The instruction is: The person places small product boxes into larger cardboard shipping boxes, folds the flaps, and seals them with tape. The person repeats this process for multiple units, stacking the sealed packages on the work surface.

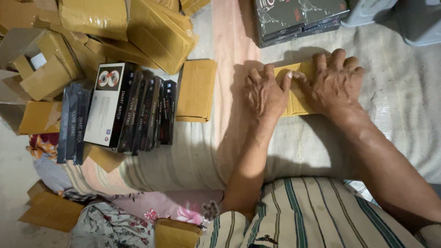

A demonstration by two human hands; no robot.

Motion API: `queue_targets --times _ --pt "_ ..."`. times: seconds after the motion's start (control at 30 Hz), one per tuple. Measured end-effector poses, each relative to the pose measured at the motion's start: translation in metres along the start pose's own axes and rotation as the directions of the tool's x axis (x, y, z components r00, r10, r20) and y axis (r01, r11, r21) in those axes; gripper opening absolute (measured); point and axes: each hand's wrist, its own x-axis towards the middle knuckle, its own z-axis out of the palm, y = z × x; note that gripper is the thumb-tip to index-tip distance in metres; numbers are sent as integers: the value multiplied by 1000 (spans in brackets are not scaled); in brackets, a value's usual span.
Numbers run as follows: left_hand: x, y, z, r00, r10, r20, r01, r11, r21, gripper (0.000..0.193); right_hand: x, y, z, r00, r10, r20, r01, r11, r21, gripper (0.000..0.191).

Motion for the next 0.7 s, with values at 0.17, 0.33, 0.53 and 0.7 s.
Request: queue_targets --times 0.17,0.33,0.53,0.7 --pt "1 -3 0 998 27 -63 -29 999 -28 37 2 -2 -2 997 45 68 -47 998 32 37" --pt "0 -8 4 999 37 -16 -38 997 -66 43 1 -3 -4 999 28 30 -28 1000 1 52" --pt "-2 -11 3 997 62 -53 -66 995 -79 34 -2 -4 -7 1000 6 6 -6 1000 17 45" --pt "-3 -10 -2 997 74 -16 -75 995 -60 47 -5 -2 -8 1000 -28 -7 28 1000 1 54"
